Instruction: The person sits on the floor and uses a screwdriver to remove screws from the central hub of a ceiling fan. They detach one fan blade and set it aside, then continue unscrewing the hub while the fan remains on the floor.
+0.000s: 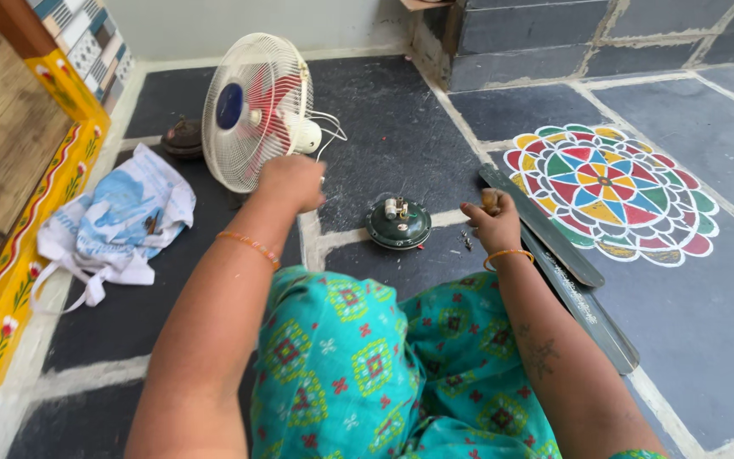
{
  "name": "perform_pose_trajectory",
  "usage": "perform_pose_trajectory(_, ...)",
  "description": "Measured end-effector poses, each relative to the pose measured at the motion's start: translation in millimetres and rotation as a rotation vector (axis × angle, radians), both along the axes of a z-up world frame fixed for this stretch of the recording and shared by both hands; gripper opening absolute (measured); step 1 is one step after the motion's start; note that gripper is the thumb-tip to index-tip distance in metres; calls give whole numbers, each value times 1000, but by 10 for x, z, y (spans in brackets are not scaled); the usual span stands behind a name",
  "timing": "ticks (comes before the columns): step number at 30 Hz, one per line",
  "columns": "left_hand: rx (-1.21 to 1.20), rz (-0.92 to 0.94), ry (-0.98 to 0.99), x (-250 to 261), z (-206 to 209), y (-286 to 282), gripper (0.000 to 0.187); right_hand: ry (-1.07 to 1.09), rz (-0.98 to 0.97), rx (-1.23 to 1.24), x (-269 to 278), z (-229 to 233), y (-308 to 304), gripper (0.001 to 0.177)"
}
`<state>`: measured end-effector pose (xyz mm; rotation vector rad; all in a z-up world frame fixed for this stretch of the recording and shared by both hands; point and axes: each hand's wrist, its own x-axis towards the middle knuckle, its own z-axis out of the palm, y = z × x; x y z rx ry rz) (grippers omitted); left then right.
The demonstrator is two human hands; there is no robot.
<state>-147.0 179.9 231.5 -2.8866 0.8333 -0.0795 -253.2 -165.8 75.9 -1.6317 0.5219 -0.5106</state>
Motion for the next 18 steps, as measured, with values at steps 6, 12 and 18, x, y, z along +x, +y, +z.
perform_pose_trajectory(6,75,-43,40,-385,290,-421,41,-37,-103,-236,-221,328,292,29)
perform_pose_trajectory(12,48,-142,50,-693,379,-841,31,-42,-54,-391,-382,463,461,26)
perform_pose_trajectory(18,3,-232,95,-790,338,-1277,34,-87,-61,-918,-323,113,387,28)
